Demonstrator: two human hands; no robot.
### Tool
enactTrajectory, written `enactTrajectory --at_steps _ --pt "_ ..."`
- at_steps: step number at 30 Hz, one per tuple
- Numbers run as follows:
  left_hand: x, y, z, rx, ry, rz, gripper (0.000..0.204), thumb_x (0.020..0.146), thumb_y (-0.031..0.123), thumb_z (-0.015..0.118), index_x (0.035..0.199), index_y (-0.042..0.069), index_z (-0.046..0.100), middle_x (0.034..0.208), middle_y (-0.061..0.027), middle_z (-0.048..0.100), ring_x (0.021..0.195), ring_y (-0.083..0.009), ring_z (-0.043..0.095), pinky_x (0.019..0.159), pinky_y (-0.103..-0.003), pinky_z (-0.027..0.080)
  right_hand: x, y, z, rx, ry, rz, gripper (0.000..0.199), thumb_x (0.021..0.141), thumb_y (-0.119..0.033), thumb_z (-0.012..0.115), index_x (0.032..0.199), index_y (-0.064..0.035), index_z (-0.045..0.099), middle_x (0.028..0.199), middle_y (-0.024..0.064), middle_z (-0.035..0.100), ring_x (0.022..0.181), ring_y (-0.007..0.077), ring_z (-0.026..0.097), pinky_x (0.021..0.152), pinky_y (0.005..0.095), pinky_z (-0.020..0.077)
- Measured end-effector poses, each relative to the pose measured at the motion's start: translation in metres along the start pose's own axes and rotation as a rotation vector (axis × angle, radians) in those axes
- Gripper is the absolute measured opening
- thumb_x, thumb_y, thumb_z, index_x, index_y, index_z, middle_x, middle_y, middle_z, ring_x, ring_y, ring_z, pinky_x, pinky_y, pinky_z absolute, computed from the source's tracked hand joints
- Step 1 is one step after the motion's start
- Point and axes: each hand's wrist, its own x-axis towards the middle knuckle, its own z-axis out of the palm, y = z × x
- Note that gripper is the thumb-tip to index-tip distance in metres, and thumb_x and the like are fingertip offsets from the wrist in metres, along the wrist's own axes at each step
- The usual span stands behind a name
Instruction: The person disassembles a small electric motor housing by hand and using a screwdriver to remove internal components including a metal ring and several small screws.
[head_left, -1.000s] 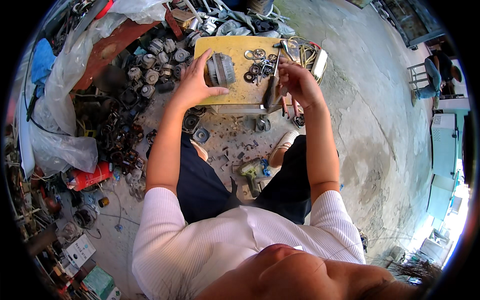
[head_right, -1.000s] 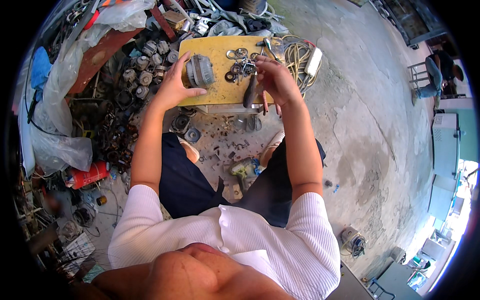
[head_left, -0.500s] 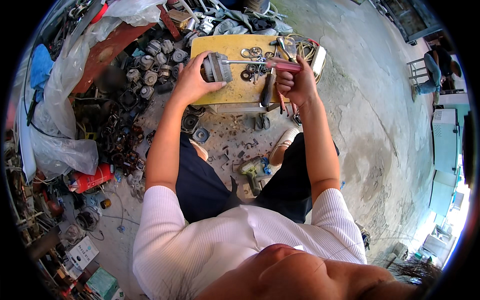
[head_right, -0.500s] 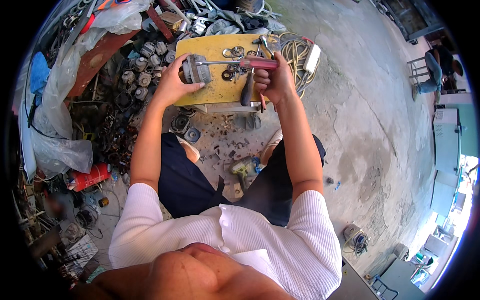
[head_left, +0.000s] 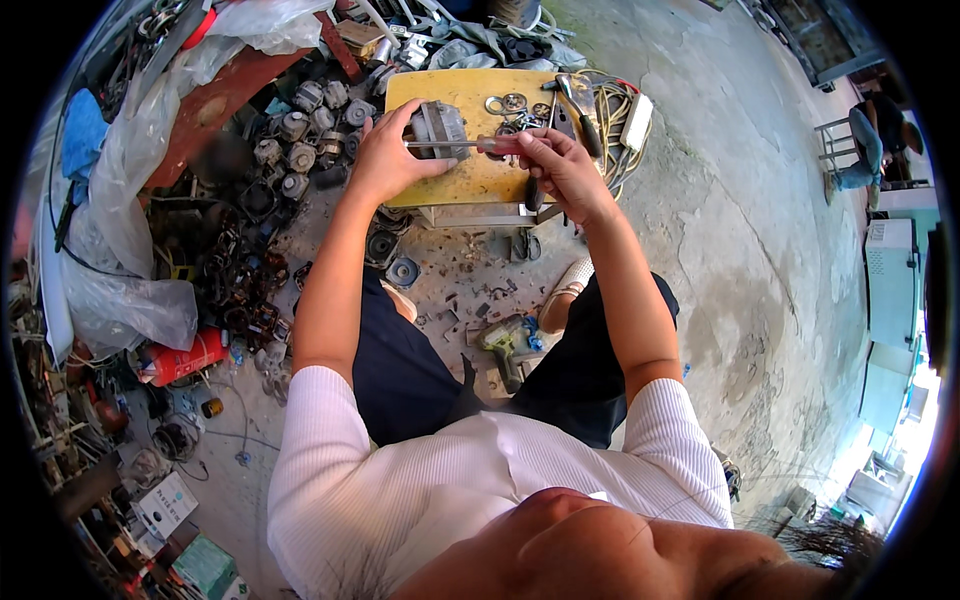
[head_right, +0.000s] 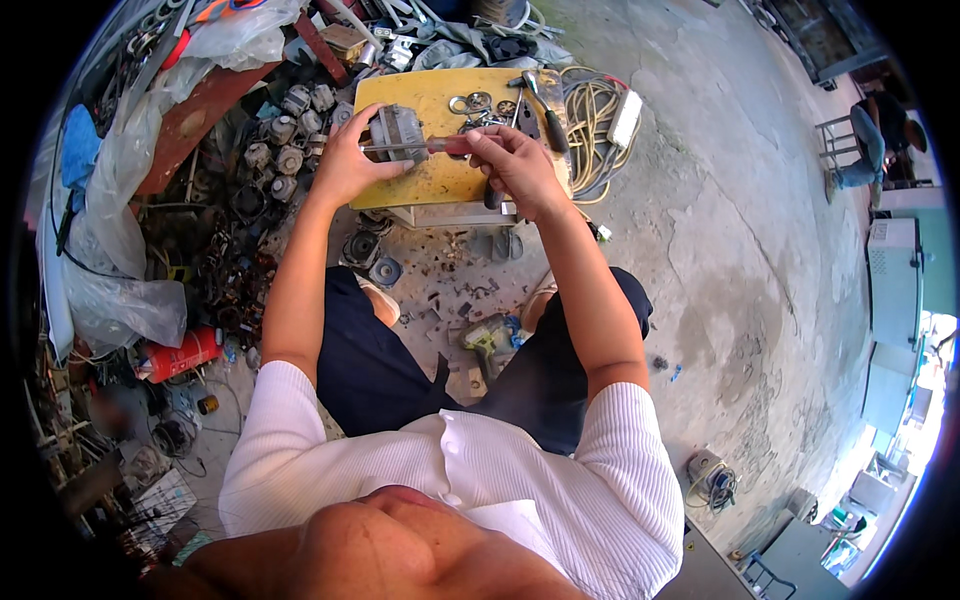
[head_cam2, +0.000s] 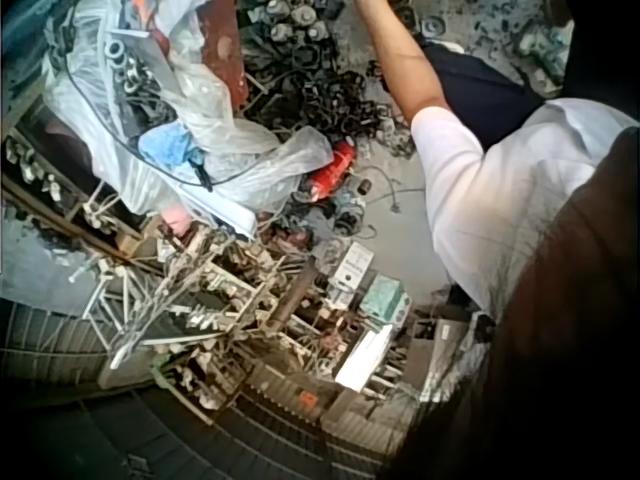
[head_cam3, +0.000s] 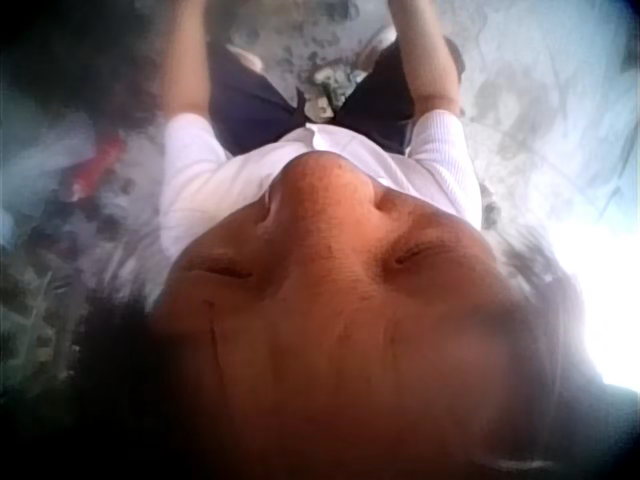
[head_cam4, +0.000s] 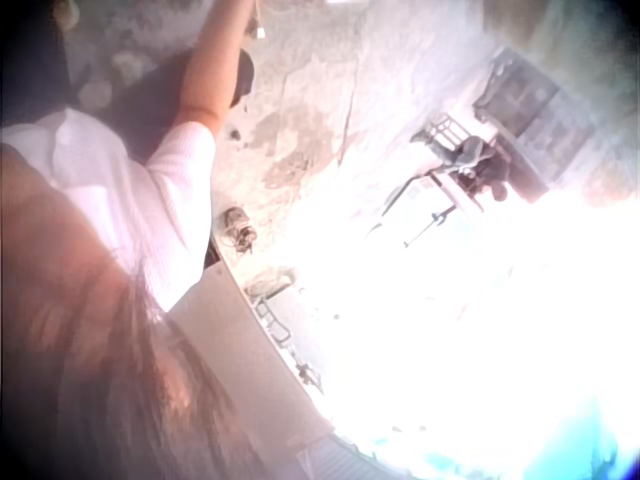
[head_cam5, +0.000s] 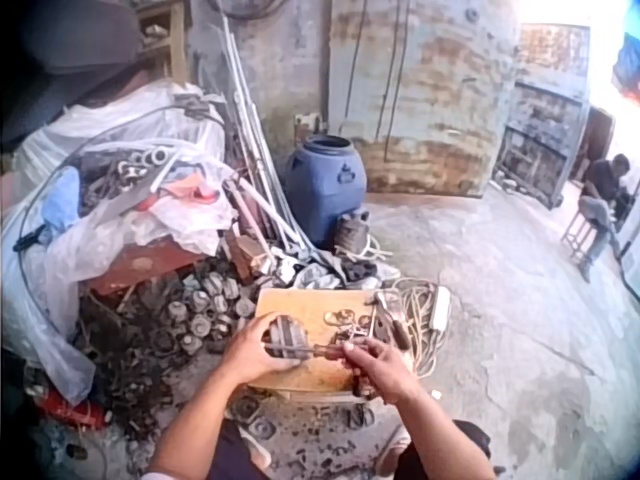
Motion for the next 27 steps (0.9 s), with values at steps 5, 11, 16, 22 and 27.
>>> enactTrajectory --at_steps 5,11,16,22,27 --pt "0.001 -0.003 0.004 0.007 0.086 0.085 0.092 0.058 0.034 0.089 0.139 0.015 0.049 0.131 -0.0121 0.059 0.126 -0.0328 0.05 0.112 -0.05 0.031 0.004 -0.003 -0.016 0.281 0.075 -0.08 0.019 0.098 -0.026 0.062 0.104 -0.0083 0.061 0.079 -0.0014 0.058 0.06 0.0004 0.048 0.047 0.0121 0.0368" --pt "0.01 -0.011 0.009 0.024 0.208 0.269 0.089 0.062 0.025 0.088 0.139 0.018 0.044 0.137 -0.0064 0.053 0.13 -0.0282 0.048 0.117 -0.059 0.016 0.011 -0.002 -0.031 0.443 0.188 -0.114 0.017 0.098 -0.026 0.062 0.098 -0.009 0.06 0.076 -0.0006 0.061 0.058 0.002 0.051 0.047 0.0132 0.0405" --pt "0.008 -0.016 0.005 0.085 0.135 0.3 0.091 0.063 0.023 0.088 0.142 0.02 0.041 0.143 -0.0041 0.048 0.133 -0.0274 0.045 0.117 -0.061 0.015 0.009 -0.003 -0.026 0.323 0.211 -0.131 0.018 0.098 -0.026 0.062 0.098 -0.008 0.06 0.076 -0.0005 0.061 0.058 0.002 0.051 0.048 0.0139 0.0408" --pt "-0.006 -0.01 -0.005 0.171 0.17 0.332 0.079 0.07 0.034 0.085 0.139 0.019 0.048 0.143 -0.0046 0.05 0.134 -0.0269 0.046 0.116 -0.063 0.014 0.003 -0.003 -0.022 0.155 0.205 -0.165 0.021 0.099 -0.029 0.061 0.102 -0.0078 0.061 0.078 -0.0005 0.063 0.06 0.0017 0.051 0.051 0.015 0.0416" --pt "-0.018 -0.008 -0.007 0.183 0.223 0.373 0.072 0.073 0.033 0.083 0.136 0.019 0.051 0.137 -0.0046 0.055 0.128 -0.0285 0.05 0.115 -0.064 0.015 0.004 -0.002 -0.024 0.138 0.241 -0.154 0.023 0.1 -0.03 0.058 0.102 -0.0075 0.061 0.076 -0.0019 0.06 0.057 0.001 0.049 0.048 0.0143 0.0386"
